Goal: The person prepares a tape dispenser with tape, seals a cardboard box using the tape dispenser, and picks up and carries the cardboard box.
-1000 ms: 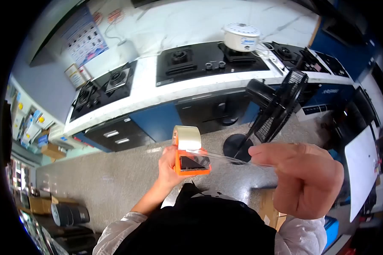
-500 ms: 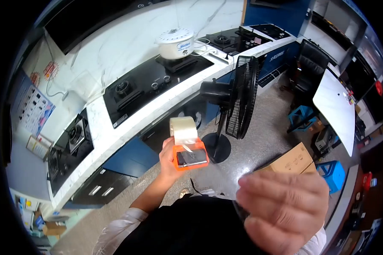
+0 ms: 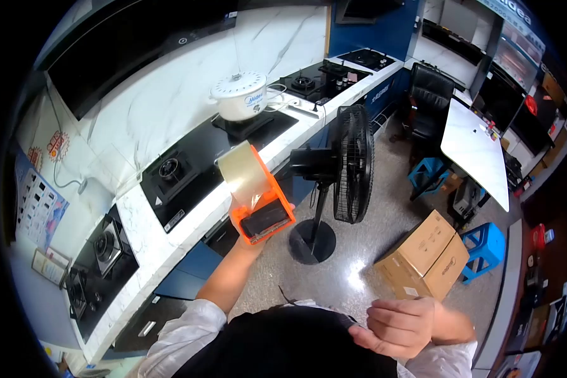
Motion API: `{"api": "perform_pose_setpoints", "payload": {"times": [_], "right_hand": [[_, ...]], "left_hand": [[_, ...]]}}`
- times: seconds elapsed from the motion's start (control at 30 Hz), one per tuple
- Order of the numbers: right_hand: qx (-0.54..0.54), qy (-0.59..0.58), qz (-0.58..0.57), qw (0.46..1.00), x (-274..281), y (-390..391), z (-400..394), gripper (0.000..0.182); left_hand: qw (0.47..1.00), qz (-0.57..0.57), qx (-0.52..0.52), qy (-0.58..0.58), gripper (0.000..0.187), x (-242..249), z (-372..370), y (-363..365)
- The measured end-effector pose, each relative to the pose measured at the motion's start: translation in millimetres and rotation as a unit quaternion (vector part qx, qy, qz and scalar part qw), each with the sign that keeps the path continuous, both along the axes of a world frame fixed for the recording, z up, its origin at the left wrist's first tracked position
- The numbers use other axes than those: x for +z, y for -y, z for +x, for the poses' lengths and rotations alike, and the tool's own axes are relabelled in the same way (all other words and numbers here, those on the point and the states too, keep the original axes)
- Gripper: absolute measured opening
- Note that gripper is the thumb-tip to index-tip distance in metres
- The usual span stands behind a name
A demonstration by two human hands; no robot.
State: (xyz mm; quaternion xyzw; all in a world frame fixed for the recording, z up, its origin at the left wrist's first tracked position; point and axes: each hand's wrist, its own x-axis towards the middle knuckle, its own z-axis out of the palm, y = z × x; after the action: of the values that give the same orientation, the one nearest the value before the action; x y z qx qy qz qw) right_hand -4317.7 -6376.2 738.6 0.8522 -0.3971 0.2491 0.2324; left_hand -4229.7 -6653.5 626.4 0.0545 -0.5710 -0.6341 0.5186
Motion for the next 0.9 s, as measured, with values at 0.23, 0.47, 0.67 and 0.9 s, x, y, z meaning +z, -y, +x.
{"api": "perform_pose_setpoints", "payload": {"times": [0.23, 0.47, 0.67, 0.9], "right_hand": [[-0.256, 0.163, 0.065, 0.951, -135.1, 0.9, 22.1, 0.022], [-0.405, 0.272, 0.012, 0.873, -186.4, 21.8, 43.5, 0.037], [-0.365, 0.356, -0.090, 0.856, -115.2, 1.0, -3.3, 0.042], [-0.171, 0.368, 0.040, 0.913, -15.9, -29.3, 4.1, 0.052]], "left_hand": [[0.983, -0.026, -0.175, -0.046, 0.048, 35.0, -15.0, 2.0], [0.905, 0.056, -0.413, -0.081, 0.056, 55.6, -19.2, -23.4], [0.800, 0.192, -0.566, -0.058, 0.071, 40.5, -11.1, -48.7], [0.931, -0.172, -0.315, -0.070, 0.065, 34.0, -15.2, -131.7]]}}
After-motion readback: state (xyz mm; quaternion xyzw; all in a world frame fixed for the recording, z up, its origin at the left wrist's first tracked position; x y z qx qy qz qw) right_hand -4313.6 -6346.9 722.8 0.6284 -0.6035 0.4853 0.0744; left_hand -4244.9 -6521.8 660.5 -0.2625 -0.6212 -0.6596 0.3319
